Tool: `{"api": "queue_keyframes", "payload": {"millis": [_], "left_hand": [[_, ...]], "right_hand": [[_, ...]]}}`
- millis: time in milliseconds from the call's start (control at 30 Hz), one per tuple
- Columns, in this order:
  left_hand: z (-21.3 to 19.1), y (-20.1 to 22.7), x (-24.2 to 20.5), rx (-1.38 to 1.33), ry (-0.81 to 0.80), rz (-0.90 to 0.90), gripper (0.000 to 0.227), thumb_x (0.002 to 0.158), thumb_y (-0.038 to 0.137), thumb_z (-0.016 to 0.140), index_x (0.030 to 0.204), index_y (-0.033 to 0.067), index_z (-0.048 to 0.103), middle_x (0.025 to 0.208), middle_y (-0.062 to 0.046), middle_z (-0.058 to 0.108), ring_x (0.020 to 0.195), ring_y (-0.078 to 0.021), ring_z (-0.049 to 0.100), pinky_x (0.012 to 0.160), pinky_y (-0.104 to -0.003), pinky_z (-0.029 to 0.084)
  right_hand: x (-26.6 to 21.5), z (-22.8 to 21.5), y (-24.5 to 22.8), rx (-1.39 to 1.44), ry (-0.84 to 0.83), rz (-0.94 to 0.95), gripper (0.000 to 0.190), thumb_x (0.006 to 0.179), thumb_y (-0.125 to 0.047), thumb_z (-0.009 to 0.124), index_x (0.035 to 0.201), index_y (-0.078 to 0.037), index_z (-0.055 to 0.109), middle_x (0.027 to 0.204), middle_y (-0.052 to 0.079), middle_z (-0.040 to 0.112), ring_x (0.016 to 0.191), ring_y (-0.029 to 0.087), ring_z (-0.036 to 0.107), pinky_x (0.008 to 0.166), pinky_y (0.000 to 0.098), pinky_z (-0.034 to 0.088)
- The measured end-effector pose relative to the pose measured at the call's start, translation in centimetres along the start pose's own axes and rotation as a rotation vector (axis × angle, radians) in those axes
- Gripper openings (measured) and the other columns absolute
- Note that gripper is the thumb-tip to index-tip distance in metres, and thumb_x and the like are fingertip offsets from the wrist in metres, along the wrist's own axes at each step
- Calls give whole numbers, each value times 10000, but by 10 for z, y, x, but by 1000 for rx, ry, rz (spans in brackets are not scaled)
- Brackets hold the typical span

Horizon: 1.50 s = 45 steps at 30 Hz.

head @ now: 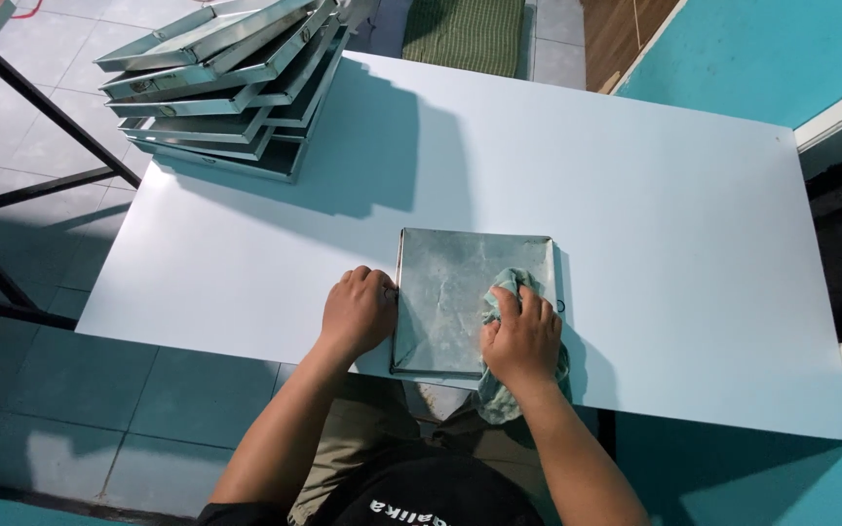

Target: The person wipes the surface of a metal tray with a cloth on a white table. They then move the tray aside and pick up another tray from a stack to continue wiping its surface.

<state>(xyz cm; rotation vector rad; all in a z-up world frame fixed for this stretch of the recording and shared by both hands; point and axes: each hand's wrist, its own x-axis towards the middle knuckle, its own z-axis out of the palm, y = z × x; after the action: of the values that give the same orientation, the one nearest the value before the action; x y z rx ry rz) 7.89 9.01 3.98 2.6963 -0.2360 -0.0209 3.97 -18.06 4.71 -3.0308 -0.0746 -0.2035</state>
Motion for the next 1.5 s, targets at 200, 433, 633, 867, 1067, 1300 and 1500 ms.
{"api": "queue_keyframes", "payload": {"millis": [200,433,633,867,1067,1300,1500], "left_hand": [[-14,6,6,62,-131,-83,230,908,308,623,927,137,776,912,-95,727,879,-232,715,764,-341,562],[10,5,-4,32,26,-31,263,921,322,569,932,135,754,920,-92,699,918,-263,666,812,-373,521],[26,5,-6,64,115,-33,237,929,312,528,906,153,702,867,-73,664,865,-252,636,791,-374,484],[29,2,-6,86,154,-12,201,907,311,547,891,143,656,835,-66,620,822,-290,626,713,-404,456],[36,-4,-4,70,144,-23,167,893,306,563,885,158,641,824,-44,589,804,-279,609,711,-395,441],[43,-5,-1,64,159,-12,181,877,332,582,875,157,627,851,-49,544,800,-280,565,705,-396,411],[43,-3,0,39,164,-17,217,862,346,584,864,132,623,867,-79,545,827,-320,563,709,-428,410]], "right_hand": [[-1,1,1,29,18,6,519,829,-276,523,1345,-262,578,1314,153,589,1222,378,579,962,544,496],[1,1,1,37,8,-17,531,825,-250,528,1354,-238,580,1310,166,592,1222,396,575,954,554,493],[4,18,-14,155,75,-238,532,758,-202,577,1284,-234,654,1247,160,657,1213,411,619,967,565,500],[-12,40,-59,439,-52,-561,662,685,-156,551,1338,-245,610,1213,107,673,1239,383,615,1006,551,469],[-20,8,21,397,-183,-531,751,647,-154,657,1393,-226,622,1250,77,699,1239,370,618,1011,552,472],[-28,10,58,249,-162,-514,506,662,-173,637,1127,-339,749,1154,-22,650,1173,305,616,979,524,488],[-25,6,-67,371,-5,-842,396,703,-128,583,1017,-295,759,1057,27,661,1095,291,644,906,494,497]]}}
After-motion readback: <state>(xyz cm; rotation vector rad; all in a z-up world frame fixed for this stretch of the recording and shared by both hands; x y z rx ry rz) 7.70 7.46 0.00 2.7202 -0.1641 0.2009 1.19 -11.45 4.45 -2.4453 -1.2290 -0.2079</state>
